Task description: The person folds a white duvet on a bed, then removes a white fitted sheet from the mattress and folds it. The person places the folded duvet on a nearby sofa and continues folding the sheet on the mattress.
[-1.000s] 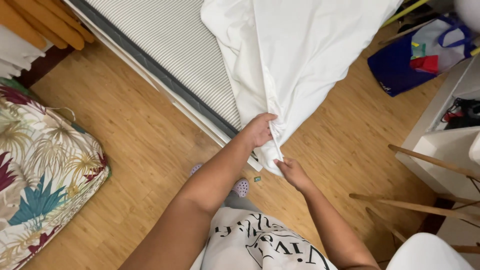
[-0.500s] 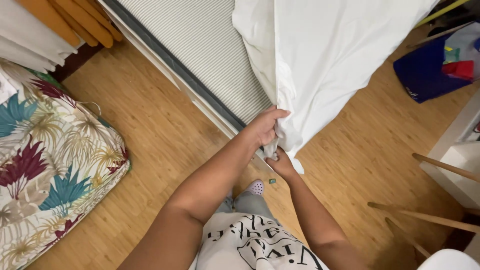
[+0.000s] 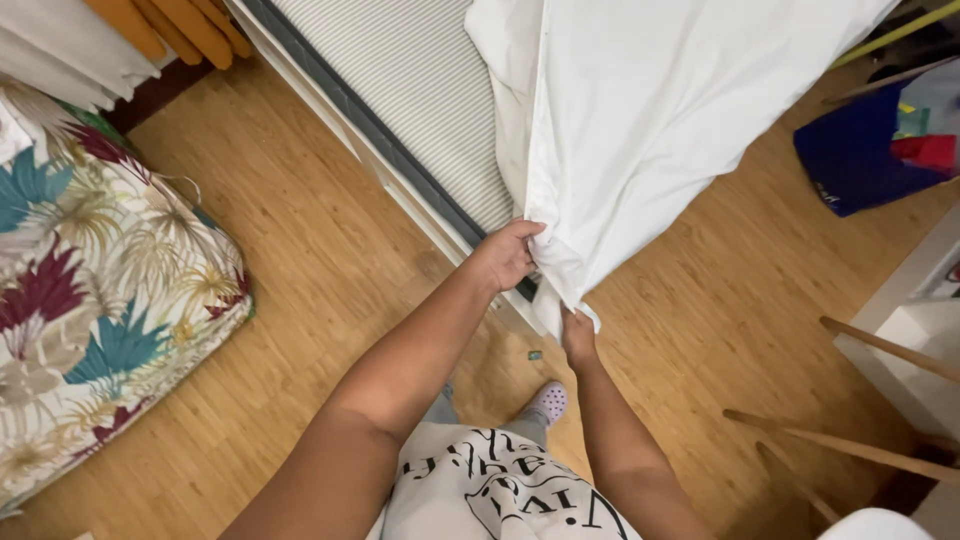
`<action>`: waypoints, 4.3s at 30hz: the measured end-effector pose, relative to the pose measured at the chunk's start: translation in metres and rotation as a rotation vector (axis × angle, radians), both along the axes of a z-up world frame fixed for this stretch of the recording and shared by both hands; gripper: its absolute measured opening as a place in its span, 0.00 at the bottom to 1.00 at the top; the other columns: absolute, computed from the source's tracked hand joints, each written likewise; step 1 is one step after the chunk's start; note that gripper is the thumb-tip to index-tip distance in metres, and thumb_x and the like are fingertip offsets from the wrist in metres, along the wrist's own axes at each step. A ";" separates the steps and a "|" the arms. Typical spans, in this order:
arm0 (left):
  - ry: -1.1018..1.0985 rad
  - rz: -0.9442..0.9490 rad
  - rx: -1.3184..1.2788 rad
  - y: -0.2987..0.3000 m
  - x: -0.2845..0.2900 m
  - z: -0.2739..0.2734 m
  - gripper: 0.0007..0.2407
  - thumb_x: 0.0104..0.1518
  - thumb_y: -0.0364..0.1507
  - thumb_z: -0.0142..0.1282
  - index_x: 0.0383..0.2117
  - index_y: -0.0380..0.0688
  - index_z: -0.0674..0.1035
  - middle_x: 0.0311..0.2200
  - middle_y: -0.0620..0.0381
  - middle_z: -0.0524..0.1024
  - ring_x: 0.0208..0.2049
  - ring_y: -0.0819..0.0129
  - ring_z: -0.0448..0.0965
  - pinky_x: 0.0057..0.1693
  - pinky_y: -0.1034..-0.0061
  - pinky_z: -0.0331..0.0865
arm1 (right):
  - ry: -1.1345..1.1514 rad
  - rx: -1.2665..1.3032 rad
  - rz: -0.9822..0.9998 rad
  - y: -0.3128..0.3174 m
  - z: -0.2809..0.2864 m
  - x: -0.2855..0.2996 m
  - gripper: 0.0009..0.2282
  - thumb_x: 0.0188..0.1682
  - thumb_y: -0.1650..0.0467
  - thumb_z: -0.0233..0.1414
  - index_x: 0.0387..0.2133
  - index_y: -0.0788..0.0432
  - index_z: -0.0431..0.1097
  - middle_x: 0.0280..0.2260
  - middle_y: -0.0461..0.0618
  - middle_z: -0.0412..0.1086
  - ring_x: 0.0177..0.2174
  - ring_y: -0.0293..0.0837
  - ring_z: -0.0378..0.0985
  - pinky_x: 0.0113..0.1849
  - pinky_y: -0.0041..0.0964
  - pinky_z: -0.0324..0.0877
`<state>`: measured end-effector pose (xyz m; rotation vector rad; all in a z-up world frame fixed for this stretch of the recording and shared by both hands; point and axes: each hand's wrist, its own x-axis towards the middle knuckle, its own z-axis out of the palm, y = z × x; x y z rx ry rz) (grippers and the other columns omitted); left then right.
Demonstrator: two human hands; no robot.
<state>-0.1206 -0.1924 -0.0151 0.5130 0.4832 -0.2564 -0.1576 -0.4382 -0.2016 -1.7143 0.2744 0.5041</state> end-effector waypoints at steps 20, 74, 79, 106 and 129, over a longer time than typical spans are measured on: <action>-0.546 0.253 -0.454 -0.196 0.083 0.084 0.13 0.66 0.32 0.54 0.50 0.35 0.73 0.45 0.52 0.78 0.49 0.58 0.79 0.60 0.56 0.74 | -0.589 -0.412 0.699 -0.222 0.396 0.147 0.10 0.55 0.67 0.55 0.33 0.63 0.76 0.21 0.40 0.67 0.23 0.31 0.63 0.26 0.32 0.62; -0.643 0.353 -0.197 -0.284 0.472 0.148 0.19 0.63 0.27 0.59 0.58 0.32 0.71 0.49 0.46 0.78 0.51 0.55 0.80 0.60 0.59 0.74 | -1.181 -0.427 1.163 -0.228 0.363 0.655 0.16 0.38 0.72 0.61 0.42 0.55 0.73 0.39 0.57 0.73 0.42 0.60 0.72 0.40 0.52 0.67; -0.586 0.497 -0.091 -0.286 0.494 0.158 0.23 0.58 0.27 0.59 0.59 0.37 0.69 0.52 0.50 0.77 0.56 0.58 0.78 0.64 0.59 0.71 | -0.878 -0.346 1.054 -0.220 0.354 0.693 0.11 0.46 0.74 0.54 0.43 0.56 0.72 0.35 0.55 0.76 0.37 0.55 0.78 0.38 0.47 0.70; -0.497 0.491 -0.041 -0.248 0.740 0.174 0.12 0.66 0.34 0.50 0.46 0.37 0.77 0.42 0.51 0.81 0.44 0.61 0.83 0.54 0.65 0.78 | -0.916 0.163 0.613 -0.147 0.361 0.872 0.21 0.43 0.80 0.54 0.52 0.65 0.60 0.48 0.54 0.62 0.43 0.47 0.75 0.43 0.37 0.74; -0.539 0.763 0.159 -0.257 0.788 0.153 0.23 0.59 0.35 0.65 0.58 0.35 0.72 0.49 0.47 0.79 0.51 0.56 0.80 0.59 0.61 0.75 | 0.014 0.669 0.596 -0.168 0.344 1.232 0.15 0.58 0.67 0.46 0.57 0.53 0.58 0.44 0.52 0.74 0.41 0.49 0.81 0.37 0.49 0.79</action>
